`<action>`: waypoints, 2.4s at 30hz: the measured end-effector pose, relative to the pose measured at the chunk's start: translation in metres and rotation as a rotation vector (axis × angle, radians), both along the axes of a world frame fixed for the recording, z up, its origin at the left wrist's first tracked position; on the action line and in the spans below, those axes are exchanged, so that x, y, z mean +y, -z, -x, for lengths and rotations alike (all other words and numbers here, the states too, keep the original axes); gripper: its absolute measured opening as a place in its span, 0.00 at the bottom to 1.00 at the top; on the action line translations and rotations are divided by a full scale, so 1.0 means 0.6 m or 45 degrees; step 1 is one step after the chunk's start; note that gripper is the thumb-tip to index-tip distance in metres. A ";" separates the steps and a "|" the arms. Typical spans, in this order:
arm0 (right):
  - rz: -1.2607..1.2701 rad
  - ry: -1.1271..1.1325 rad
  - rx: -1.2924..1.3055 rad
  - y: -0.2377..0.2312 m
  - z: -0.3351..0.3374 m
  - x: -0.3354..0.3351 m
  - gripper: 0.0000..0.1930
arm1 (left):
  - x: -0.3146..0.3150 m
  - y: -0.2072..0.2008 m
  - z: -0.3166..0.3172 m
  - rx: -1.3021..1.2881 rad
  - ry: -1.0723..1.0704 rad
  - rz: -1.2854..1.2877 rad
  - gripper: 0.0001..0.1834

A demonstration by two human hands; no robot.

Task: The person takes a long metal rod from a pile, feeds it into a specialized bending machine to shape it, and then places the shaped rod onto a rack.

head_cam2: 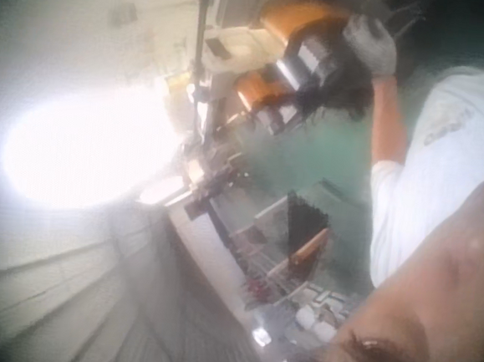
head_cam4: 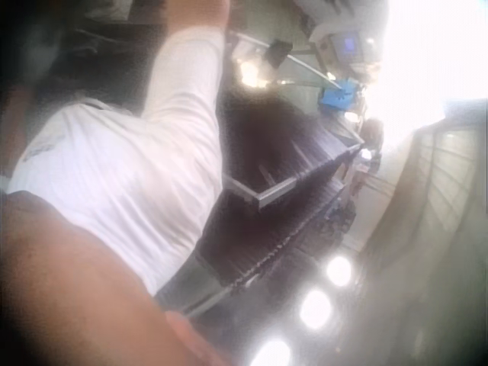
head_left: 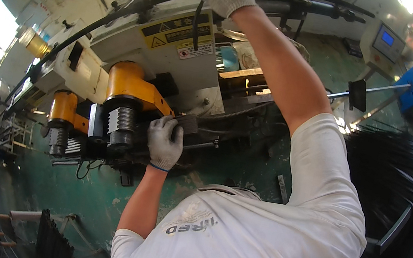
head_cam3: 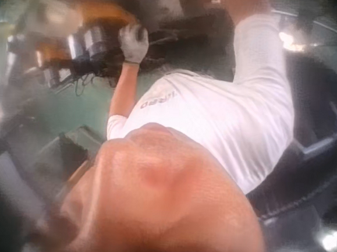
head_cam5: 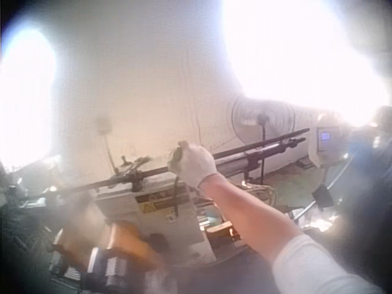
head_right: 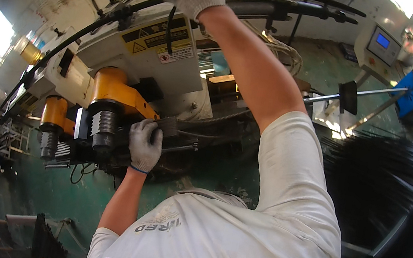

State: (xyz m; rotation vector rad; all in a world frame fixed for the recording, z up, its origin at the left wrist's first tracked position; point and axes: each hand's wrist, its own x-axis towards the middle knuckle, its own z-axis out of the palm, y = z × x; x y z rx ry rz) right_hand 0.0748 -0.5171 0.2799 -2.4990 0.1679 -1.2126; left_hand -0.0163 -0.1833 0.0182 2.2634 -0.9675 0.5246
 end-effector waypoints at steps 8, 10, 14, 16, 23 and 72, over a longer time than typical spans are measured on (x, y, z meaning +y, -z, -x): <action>0.512 0.079 0.648 -0.010 -0.286 -0.101 0.35 | -0.010 -0.038 -0.010 0.177 -0.048 0.058 0.10; 0.485 -0.058 0.865 -0.012 -0.306 -0.076 0.35 | -0.001 -0.030 -0.010 0.167 -0.109 0.086 0.10; 0.161 -0.284 0.808 0.002 -0.293 -0.083 0.38 | 0.014 -0.038 0.008 0.217 -0.152 0.081 0.12; 0.261 -0.150 0.755 -0.005 -0.265 -0.062 0.41 | 0.023 -0.029 0.011 0.242 -0.137 0.094 0.11; 0.193 0.157 0.082 0.020 -0.248 -0.048 0.38 | 0.105 -0.012 0.104 0.306 -0.004 0.262 0.07; 0.278 -1.895 1.235 0.705 -0.049 2.091 0.16 | 1.959 -0.018 0.385 0.118 -2.175 0.064 0.08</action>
